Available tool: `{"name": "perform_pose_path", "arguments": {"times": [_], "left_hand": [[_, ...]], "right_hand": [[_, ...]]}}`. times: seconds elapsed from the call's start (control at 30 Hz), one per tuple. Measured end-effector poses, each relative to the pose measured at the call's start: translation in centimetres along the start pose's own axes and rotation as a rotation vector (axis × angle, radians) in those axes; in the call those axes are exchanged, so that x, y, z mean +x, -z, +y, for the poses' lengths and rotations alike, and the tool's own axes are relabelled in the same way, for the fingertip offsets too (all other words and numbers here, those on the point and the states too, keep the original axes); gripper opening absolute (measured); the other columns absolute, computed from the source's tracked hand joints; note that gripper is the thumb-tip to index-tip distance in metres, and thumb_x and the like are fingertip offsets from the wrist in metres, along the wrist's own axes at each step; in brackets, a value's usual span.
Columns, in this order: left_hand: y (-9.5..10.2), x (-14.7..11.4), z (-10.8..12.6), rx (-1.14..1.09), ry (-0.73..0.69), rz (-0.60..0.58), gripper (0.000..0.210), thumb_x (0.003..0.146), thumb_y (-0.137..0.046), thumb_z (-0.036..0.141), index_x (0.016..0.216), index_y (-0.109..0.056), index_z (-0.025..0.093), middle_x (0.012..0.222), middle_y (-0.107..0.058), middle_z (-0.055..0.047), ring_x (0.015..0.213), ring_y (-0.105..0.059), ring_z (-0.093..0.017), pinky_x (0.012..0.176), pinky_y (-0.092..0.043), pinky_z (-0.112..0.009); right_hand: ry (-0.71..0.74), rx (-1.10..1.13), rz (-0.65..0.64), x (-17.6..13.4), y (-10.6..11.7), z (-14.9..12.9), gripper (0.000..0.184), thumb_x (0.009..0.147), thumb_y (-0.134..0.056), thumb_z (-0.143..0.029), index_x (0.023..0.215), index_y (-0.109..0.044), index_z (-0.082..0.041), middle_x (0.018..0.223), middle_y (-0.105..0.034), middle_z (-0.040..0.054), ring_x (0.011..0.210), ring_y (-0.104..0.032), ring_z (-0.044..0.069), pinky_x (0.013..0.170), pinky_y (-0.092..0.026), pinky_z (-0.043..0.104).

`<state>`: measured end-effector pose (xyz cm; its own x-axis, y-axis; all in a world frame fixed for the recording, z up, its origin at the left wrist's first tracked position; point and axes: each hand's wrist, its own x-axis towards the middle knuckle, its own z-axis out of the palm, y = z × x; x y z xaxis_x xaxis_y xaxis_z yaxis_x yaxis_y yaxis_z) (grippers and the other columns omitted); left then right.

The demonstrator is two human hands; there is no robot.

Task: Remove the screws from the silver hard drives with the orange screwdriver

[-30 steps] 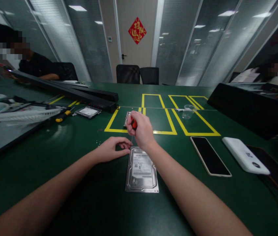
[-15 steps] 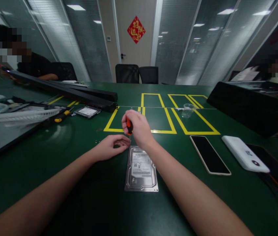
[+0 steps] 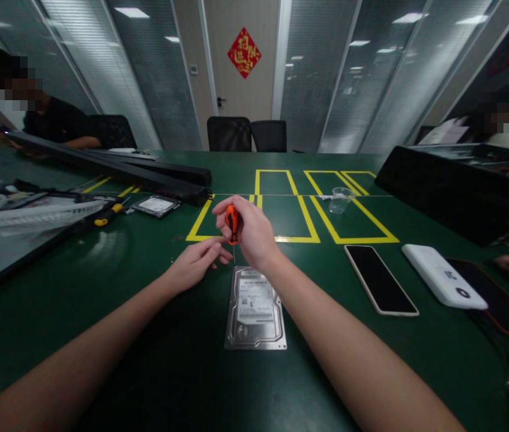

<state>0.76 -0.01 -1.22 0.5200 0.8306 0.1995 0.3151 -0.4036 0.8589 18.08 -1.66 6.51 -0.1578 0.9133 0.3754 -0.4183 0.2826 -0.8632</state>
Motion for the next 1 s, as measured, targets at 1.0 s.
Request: {"name": "perform_pose_path", "arguments": {"times": [1.0], "left_hand": [[-0.3,-0.8,1.2,0.205,-0.175,-0.174,0.033,0.09,-0.068,0.023,0.122,-0.068,0.017,0.114,-0.074,-0.008,0.103,-0.069,-0.021,0.093,-0.055,-0.035]], "right_hand": [[-0.061,-0.09,-0.021,-0.1,0.1,-0.6,0.025,0.094,-0.06,-0.037,0.077,-0.064,-0.018,0.068,-0.065,0.0018,0.061,-0.061,0.013,0.057,-0.044,0.026]]}}
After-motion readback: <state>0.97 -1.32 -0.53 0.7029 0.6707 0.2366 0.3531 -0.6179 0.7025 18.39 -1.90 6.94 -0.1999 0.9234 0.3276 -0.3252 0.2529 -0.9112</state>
